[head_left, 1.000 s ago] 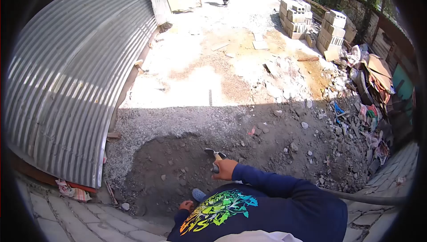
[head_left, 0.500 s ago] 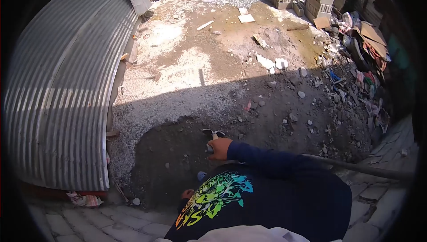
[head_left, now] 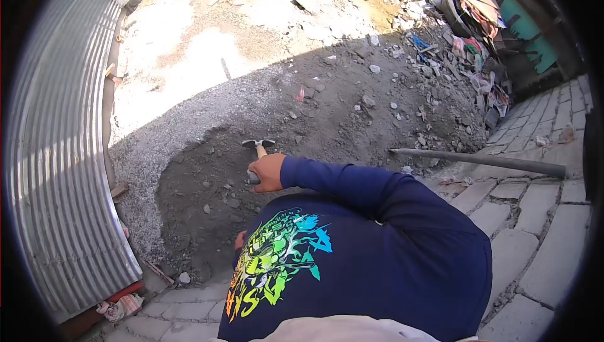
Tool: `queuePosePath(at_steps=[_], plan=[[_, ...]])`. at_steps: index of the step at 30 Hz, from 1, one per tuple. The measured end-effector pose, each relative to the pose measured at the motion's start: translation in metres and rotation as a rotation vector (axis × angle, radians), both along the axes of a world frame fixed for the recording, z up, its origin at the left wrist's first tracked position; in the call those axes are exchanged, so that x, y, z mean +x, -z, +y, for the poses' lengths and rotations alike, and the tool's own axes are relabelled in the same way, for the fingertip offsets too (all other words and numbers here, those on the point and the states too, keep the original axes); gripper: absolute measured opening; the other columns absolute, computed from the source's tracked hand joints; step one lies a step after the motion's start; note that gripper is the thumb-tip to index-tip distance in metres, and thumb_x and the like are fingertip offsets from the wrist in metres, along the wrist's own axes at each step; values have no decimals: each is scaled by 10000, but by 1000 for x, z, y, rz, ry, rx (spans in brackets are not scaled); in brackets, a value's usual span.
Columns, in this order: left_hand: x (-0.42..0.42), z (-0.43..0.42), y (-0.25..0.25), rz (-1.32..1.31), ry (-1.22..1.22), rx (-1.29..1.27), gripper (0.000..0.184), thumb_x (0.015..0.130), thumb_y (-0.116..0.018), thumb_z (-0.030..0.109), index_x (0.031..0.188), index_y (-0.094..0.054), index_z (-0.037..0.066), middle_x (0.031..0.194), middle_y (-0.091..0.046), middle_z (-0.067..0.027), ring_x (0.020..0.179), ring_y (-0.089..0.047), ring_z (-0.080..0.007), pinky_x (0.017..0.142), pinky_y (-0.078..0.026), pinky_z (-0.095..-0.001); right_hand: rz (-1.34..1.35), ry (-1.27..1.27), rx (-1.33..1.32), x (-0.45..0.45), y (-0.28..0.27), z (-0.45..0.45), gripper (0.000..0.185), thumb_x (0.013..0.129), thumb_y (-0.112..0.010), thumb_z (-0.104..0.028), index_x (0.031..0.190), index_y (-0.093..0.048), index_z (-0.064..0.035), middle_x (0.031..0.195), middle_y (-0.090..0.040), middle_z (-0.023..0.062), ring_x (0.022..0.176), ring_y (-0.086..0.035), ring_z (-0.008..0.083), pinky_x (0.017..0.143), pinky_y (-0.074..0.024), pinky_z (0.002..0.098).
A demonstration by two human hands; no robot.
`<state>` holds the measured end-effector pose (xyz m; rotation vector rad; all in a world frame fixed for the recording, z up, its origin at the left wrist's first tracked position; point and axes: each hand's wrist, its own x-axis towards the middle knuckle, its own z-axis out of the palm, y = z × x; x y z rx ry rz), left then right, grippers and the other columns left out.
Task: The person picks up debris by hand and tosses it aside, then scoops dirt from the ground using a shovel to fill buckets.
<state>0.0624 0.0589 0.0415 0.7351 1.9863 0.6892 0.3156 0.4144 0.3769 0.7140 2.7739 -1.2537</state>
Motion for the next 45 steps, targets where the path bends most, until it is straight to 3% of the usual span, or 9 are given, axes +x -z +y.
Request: queuePosePath(at_steps=[3, 5, 10, 13, 29, 31, 34, 41, 45], plan=[[-9, 4, -26, 41, -14, 52, 286, 855, -641, 239, 1045, -636, 26, 925, -669, -77, 818, -622, -138, 738, -490, -273, -59, 28, 4, -10, -7, -15, 433, 710, -685, -429, 869, -580, -40, 769, -631, 183, 770, -623, 369, 690, -488, 452], [4, 26, -116, -82, -115, -10, 284, 848, -647, 218, 1024, -623, -4, 901, -664, -89, 790, -619, -128, 708, -491, -255, -72, 35, -3, -19, -7, -24, 449, 698, -697, -441, 864, -577, -42, 765, -629, 184, 769, -621, 372, 691, -483, 455], [-26, -15, -89, -177, -92, 43, 276, 835, -656, 206, 992, -618, -18, 856, -661, -91, 730, -612, -125, 677, -490, -248, -84, 80, 51, -37, -10, -44, 428, 699, -691, -439, 836, -572, -52, 748, -623, 179, 765, -612, 374, 683, -474, 459], [-64, -85, 44, -311, -148, 36, 287, 827, -652, 205, 1009, -619, -15, 826, -663, -83, 709, -609, -129, 675, -494, -249, -52, 93, 76, -40, -4, -56, 429, 695, -693, -442, 822, -570, -50, 724, -616, 176, 738, -606, 378, 671, -470, 461], [-47, -67, -77, -216, -218, -116, 326, 837, -623, 275, 1095, -591, 78, 863, -658, -46, 702, -620, -133, 553, -472, -272, -159, 361, 186, -56, -32, -51, 346, 760, -637, -389, 877, -607, -65, 767, -646, 153, 745, -635, 344, 687, -501, 439], [-45, -77, -77, -163, -119, 49, 298, 830, -649, 227, 1034, -627, 12, 871, -666, -58, 751, -619, -132, 656, -482, -246, -159, 324, 215, -67, -31, -46, 380, 760, -636, -411, 873, -608, -49, 780, -648, 163, 764, -636, 344, 703, -505, 437], [-76, -133, 65, -72, -23, -32, 318, 829, -655, 264, 1028, -638, 17, 891, -671, -64, 767, -618, -139, 702, -482, -259, -79, 190, 315, -86, -26, -41, 382, 746, -650, -423, 833, -597, -54, 707, -627, 172, 700, -626, 360, 653, -493, 454], [-93, -144, 66, 146, 148, -1, 328, 838, -639, 295, 1034, -645, 31, 899, -674, -66, 790, -624, -149, 746, -484, -281, -77, 168, 231, -109, -33, -60, 389, 746, -643, -414, 849, -601, -41, 758, -641, 181, 749, -631, 363, 693, -507, 447], [-98, -123, 41, -173, -182, -77, 324, 835, -645, 265, 1039, -629, 14, 907, -665, -85, 806, -626, -154, 730, -488, -276, -119, 174, 242, -105, -32, -75, 374, 750, -626, -410, 868, -612, -56, 782, -650, 176, 767, -639, 348, 703, -513, 439]])
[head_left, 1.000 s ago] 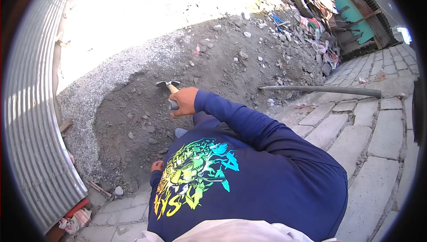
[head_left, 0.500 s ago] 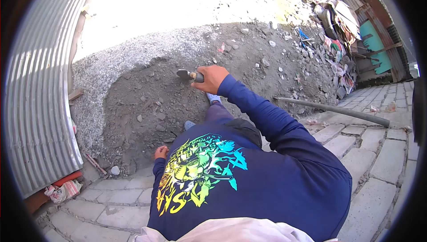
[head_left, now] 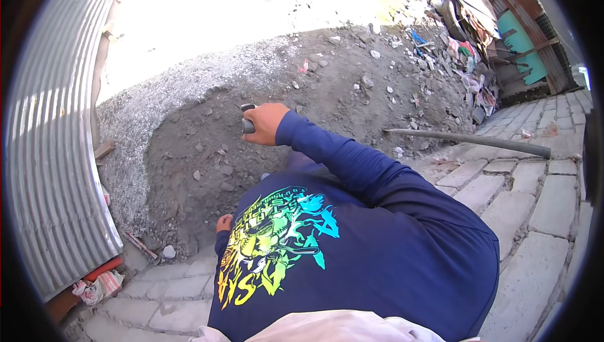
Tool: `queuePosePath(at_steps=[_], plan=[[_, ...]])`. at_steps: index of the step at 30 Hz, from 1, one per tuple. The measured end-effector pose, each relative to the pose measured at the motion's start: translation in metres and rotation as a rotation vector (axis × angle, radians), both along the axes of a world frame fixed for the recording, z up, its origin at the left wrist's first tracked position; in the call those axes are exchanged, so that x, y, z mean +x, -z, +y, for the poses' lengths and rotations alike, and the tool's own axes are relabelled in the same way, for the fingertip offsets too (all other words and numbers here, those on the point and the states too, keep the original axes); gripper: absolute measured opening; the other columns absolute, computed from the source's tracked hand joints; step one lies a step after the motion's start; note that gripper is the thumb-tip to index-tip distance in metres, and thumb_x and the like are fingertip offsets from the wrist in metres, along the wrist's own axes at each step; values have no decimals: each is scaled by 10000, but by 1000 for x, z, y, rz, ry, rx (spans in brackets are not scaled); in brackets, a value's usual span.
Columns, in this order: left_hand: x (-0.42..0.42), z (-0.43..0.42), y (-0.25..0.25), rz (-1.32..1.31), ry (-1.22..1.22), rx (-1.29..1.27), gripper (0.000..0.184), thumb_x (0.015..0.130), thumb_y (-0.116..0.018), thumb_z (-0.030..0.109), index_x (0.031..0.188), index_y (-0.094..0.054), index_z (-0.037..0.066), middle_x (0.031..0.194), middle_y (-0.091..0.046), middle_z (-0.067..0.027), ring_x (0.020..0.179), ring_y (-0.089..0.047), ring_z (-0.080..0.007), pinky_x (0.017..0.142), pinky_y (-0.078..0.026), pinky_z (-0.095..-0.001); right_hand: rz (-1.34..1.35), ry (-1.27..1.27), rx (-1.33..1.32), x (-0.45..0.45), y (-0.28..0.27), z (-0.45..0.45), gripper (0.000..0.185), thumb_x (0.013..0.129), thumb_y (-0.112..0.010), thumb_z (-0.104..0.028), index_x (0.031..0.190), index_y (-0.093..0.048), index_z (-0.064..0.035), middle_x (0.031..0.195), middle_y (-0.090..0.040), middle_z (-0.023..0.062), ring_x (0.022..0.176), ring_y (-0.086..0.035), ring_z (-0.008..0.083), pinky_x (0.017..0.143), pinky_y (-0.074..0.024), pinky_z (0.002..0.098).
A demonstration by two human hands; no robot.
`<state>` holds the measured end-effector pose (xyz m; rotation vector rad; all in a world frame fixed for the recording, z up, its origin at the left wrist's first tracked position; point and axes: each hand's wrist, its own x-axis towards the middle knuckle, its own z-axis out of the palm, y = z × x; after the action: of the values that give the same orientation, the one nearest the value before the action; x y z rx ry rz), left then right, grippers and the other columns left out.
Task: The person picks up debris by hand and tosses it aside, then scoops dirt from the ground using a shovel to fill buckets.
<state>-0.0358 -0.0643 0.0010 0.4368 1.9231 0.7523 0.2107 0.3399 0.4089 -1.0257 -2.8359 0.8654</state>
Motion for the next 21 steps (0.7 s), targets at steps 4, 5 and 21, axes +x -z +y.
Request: queuePosePath(at_steps=[4, 5, 21], plan=[[-4, 15, -2, -172, -124, 43, 336, 839, -647, 252, 1054, -610, -4, 917, -659, -100, 812, -621, -153, 719, -489, -262, -42, -8, -12, 2, 10, -4, 347, 756, -608, -393, 881, -621, -70, 805, -657, 175, 767, -646, 336, 696, -519, 435], [-3, 22, -11, -172, -123, 44, 336, 839, -647, 252, 1054, -610, -4, 917, -659, -100, 812, -621, -153, 719, -489, -262, -42, -6, -11, 1, 10, -4, 347, 756, -608, -393, 881, -621, -70, 805, -657, 175, 767, -646, 336, 696, -519, 435], [0, 3, 15, -191, -138, 19, 360, 823, -669, 223, 1084, -603, -16, 944, -663, -97, 825, -625, -164, 757, -492, -281, -34, 32, 33, -13, -11, 13, 331, 750, -608, -390, 865, -641, -81, 784, -665, 147, 761, -651, 321, 717, -520, 417]])
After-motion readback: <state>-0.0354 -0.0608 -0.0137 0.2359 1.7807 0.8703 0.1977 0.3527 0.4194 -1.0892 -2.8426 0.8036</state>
